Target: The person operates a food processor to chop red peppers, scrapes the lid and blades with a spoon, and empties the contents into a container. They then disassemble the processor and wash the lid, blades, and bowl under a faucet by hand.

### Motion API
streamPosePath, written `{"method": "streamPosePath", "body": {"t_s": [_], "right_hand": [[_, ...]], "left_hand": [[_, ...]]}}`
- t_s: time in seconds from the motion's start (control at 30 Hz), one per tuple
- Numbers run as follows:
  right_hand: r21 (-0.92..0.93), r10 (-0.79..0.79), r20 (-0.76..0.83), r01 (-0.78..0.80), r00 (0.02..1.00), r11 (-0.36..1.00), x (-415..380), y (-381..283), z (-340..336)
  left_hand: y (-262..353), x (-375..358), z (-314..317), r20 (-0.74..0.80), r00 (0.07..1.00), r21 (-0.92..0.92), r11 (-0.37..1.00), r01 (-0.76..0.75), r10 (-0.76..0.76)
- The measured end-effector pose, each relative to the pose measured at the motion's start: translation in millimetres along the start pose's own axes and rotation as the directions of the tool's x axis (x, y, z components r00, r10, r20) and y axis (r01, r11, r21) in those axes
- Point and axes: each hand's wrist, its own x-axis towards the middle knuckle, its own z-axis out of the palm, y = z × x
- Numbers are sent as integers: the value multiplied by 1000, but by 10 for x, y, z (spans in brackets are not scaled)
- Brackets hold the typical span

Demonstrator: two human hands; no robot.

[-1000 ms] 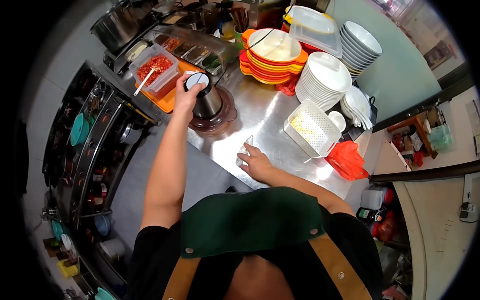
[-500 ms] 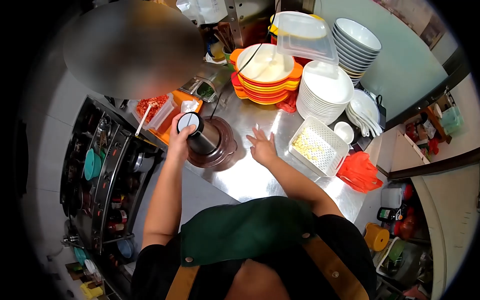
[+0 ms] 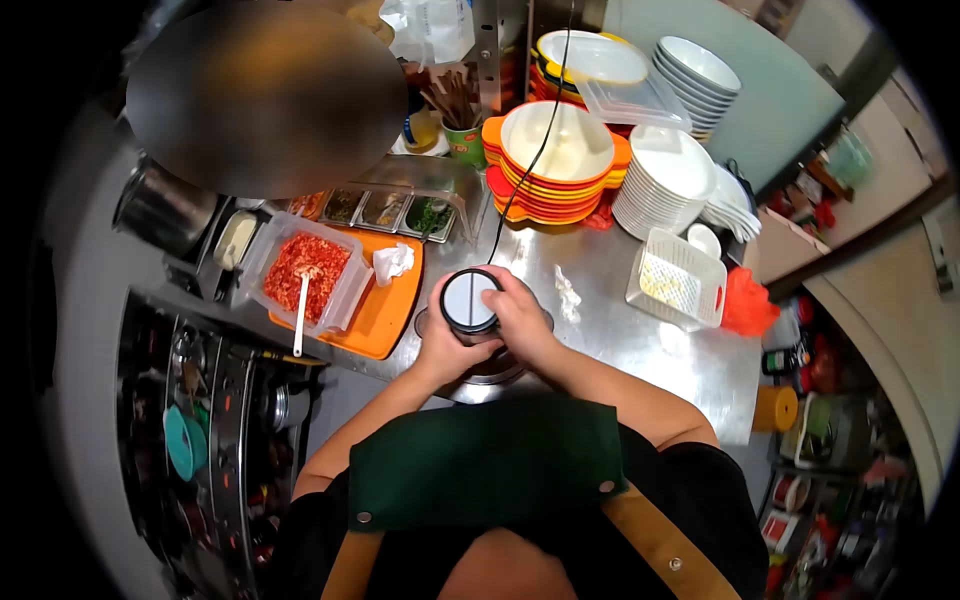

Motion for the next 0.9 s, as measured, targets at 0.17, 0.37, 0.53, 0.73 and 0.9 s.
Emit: {"method": "streamPosePath", "body": {"t_s": [0.17, 0.37, 0.53, 0.73, 0.9], "right_hand": [[-72, -56, -120, 47, 991, 996, -4, 2, 126], [-124, -148, -216, 123, 965, 985, 103, 34, -15], [-212, -270, -308, 211, 912, 954, 239, 17, -202], [-122, -274, -325, 248, 905, 961, 220, 20, -135], [-263, -401, -337, 324, 852, 909, 339, 163, -204]], "left_hand": [[0, 71, -68, -20, 983, -33, 982, -185, 185], [-78, 213, 44, 12, 982, -79, 979, -186, 187], [-129, 481, 226, 75, 978, 13, 980, -199, 197], [-204, 478, 237, 123, 975, -64, 982, -176, 183], [-345, 563, 252, 170, 972, -135, 981, -141, 163]]}}
